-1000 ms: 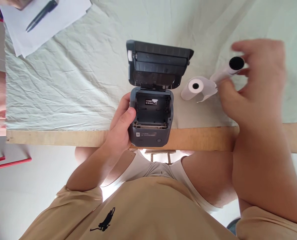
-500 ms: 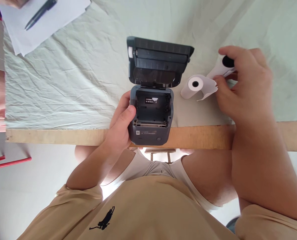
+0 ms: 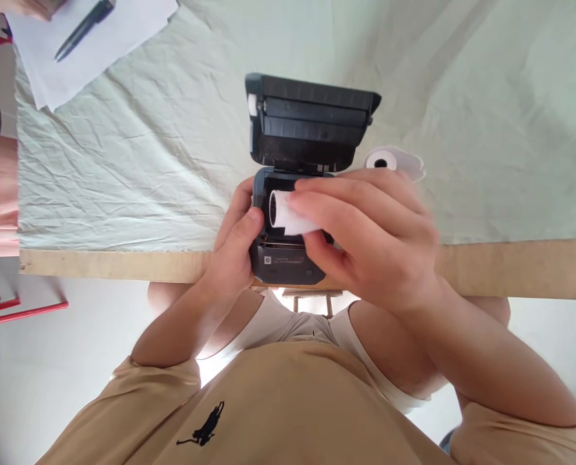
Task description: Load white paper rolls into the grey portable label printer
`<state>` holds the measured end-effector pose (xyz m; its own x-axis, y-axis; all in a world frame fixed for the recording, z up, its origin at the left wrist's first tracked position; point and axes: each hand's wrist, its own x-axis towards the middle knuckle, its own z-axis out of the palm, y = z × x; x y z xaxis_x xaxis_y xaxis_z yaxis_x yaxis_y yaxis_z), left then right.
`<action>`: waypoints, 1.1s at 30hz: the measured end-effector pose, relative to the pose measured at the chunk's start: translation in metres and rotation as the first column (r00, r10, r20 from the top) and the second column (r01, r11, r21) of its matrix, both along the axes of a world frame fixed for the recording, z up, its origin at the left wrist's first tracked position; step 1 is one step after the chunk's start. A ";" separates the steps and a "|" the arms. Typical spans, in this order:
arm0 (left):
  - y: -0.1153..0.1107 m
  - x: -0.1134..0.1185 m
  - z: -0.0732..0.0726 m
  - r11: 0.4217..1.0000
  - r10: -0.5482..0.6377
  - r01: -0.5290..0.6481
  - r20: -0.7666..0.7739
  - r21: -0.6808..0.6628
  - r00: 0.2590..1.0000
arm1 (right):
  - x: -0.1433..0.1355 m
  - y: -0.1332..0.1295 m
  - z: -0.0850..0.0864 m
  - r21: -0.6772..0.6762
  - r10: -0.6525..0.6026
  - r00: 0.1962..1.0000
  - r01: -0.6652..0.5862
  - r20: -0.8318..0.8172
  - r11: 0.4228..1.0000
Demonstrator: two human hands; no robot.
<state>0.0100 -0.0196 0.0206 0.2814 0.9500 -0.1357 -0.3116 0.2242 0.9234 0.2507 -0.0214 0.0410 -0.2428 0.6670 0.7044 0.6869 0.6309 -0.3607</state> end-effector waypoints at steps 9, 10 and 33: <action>0.002 -0.004 0.000 0.998 -0.024 0.026 -0.046 0.057 0.999 | -0.009 0.009 0.001 0.057 0.046 0.997 -0.050 0.061 0.997; 0.002 -0.004 0.001 0.998 -0.020 0.023 -0.050 0.061 0.999 | -0.010 0.009 0.000 0.097 0.028 0.998 -0.033 0.053 0.995; -0.002 -0.007 -0.012 0.982 -0.123 0.152 -0.227 0.113 0.966 | 0.013 0.009 -0.005 0.164 0.065 0.975 -0.030 -0.212 0.986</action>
